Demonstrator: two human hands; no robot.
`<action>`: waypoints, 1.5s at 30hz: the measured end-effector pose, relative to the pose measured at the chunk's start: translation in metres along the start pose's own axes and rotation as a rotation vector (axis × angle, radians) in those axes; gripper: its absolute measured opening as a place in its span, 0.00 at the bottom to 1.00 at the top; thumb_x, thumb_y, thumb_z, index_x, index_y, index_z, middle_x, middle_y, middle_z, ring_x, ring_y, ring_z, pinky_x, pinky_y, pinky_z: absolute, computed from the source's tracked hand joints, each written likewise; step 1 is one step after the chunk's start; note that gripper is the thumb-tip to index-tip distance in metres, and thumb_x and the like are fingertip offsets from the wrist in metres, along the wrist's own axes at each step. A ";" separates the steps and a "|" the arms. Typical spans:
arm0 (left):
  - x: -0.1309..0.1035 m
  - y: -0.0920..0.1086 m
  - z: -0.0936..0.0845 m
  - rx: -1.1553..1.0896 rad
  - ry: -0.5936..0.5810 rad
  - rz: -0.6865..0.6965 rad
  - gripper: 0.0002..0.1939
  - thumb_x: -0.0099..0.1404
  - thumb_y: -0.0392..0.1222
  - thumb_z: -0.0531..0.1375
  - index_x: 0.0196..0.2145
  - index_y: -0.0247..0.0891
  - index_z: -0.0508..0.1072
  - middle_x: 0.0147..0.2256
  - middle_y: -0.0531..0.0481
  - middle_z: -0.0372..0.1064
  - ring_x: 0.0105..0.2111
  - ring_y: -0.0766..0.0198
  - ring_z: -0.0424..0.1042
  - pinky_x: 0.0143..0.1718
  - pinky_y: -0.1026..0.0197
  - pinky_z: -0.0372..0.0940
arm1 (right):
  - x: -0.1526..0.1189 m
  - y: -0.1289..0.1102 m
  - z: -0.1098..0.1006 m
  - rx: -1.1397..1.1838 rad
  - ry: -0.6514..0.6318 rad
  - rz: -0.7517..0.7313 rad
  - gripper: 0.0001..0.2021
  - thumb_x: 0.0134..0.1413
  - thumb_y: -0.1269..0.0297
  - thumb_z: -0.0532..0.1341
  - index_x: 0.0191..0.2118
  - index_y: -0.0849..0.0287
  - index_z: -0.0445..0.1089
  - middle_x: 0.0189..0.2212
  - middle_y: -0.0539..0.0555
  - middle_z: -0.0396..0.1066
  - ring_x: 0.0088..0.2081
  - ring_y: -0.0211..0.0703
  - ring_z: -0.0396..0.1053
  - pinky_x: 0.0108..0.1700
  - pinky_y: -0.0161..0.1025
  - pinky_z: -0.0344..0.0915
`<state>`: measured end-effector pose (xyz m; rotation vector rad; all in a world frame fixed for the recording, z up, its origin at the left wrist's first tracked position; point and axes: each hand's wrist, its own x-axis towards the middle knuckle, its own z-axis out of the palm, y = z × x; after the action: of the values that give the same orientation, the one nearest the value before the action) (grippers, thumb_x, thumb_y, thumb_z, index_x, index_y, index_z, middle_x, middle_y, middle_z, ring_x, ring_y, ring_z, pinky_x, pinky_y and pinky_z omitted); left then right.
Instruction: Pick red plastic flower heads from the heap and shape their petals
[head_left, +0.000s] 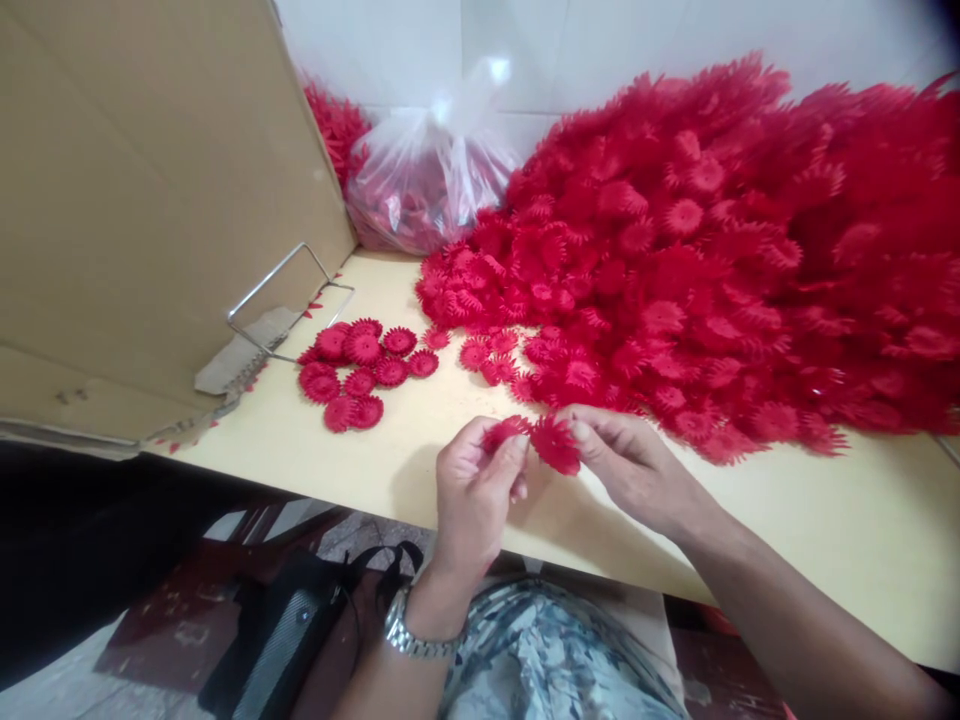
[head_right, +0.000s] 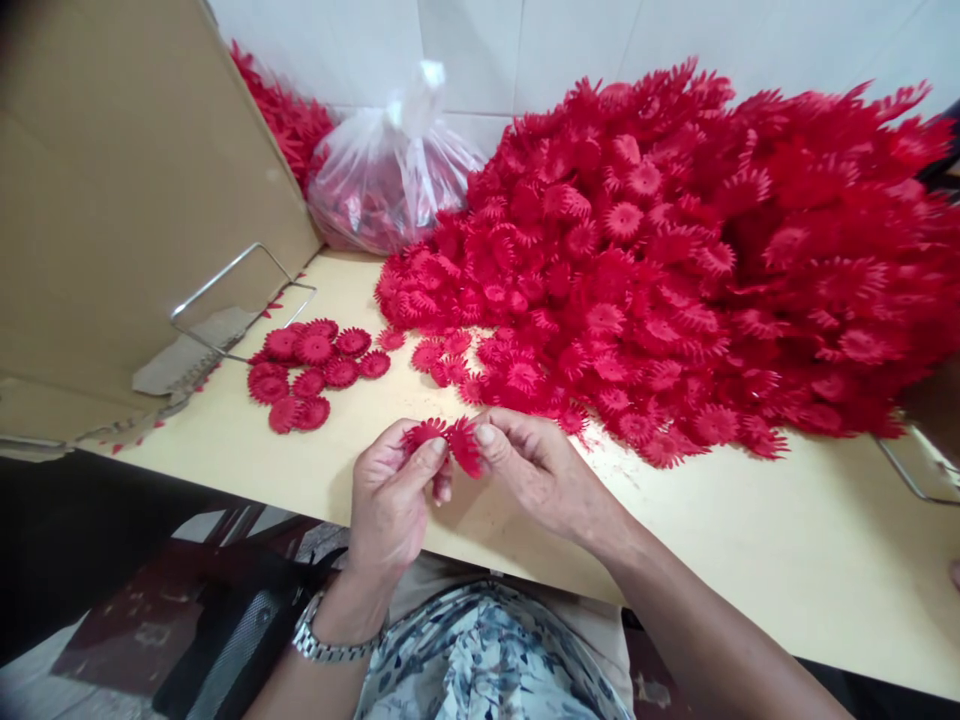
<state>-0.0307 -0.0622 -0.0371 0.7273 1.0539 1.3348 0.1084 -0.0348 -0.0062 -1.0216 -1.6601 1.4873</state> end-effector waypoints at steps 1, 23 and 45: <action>0.000 -0.001 0.000 0.018 0.011 0.009 0.09 0.58 0.42 0.61 0.26 0.36 0.66 0.19 0.57 0.60 0.17 0.74 0.57 0.18 0.69 0.53 | -0.001 0.000 0.000 -0.015 0.013 0.000 0.19 0.60 0.51 0.52 0.26 0.59 0.66 0.23 0.50 0.66 0.27 0.37 0.65 0.33 0.34 0.63; -0.002 -0.006 0.006 0.110 0.130 0.116 0.11 0.62 0.41 0.58 0.24 0.38 0.62 0.16 0.60 0.58 0.16 0.73 0.57 0.18 0.68 0.53 | -0.005 0.016 0.007 0.055 0.188 0.056 0.10 0.51 0.67 0.61 0.41 0.58 0.66 0.30 0.51 0.69 0.32 0.37 0.67 0.34 0.35 0.66; -0.005 0.005 -0.008 0.025 0.010 0.096 0.04 0.60 0.37 0.59 0.34 0.37 0.72 0.22 0.55 0.65 0.18 0.74 0.63 0.20 0.70 0.58 | -0.005 0.013 0.006 -0.135 0.182 0.002 0.09 0.56 0.62 0.58 0.41 0.60 0.68 0.24 0.48 0.67 0.24 0.33 0.63 0.26 0.31 0.60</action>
<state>-0.0399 -0.0674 -0.0351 0.7993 1.0561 1.4106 0.1069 -0.0415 -0.0197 -1.1945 -1.6456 1.2562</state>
